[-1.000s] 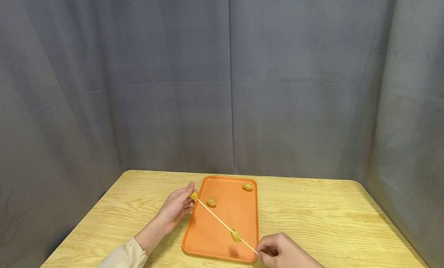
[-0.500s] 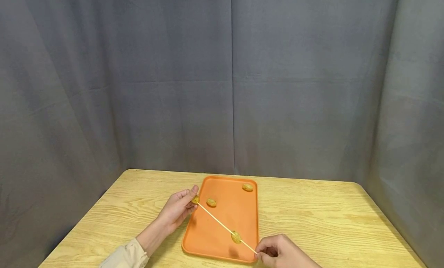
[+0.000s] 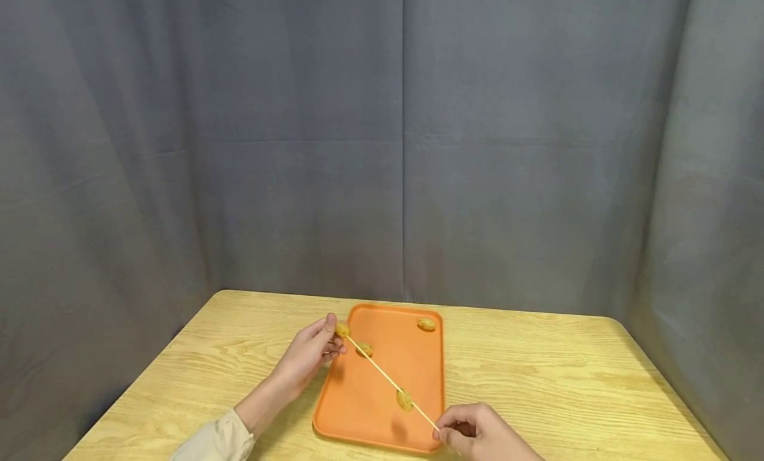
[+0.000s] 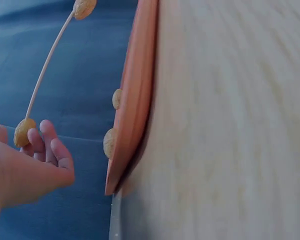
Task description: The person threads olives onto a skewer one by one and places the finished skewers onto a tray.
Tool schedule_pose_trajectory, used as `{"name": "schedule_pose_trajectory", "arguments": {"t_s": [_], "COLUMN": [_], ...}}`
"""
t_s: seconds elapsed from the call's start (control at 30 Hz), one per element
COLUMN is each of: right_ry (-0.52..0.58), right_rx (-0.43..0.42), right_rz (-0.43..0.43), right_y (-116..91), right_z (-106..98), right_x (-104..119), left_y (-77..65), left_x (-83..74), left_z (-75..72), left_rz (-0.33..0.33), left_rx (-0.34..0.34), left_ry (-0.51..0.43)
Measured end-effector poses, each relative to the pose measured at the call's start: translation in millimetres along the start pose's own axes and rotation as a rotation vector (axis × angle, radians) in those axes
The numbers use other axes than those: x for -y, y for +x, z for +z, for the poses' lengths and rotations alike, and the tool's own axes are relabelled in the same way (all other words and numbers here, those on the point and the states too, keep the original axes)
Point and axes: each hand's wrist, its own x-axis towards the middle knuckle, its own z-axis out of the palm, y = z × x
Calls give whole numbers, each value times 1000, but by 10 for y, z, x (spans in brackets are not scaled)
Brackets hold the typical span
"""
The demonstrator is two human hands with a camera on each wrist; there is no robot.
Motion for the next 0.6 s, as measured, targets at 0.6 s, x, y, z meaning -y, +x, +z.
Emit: {"name": "schedule_pose_trajectory", "arguments": {"t_s": [0.6], "right_ry": [79], "right_rx": [21], "right_rz": [-53], "right_y": [15], "right_z": [7], "right_x": [41], "left_y": [-1], "left_x": [-106], "left_z": [-26], "left_rz": [32], "left_rx": [-74], "left_ry": [-309]}}
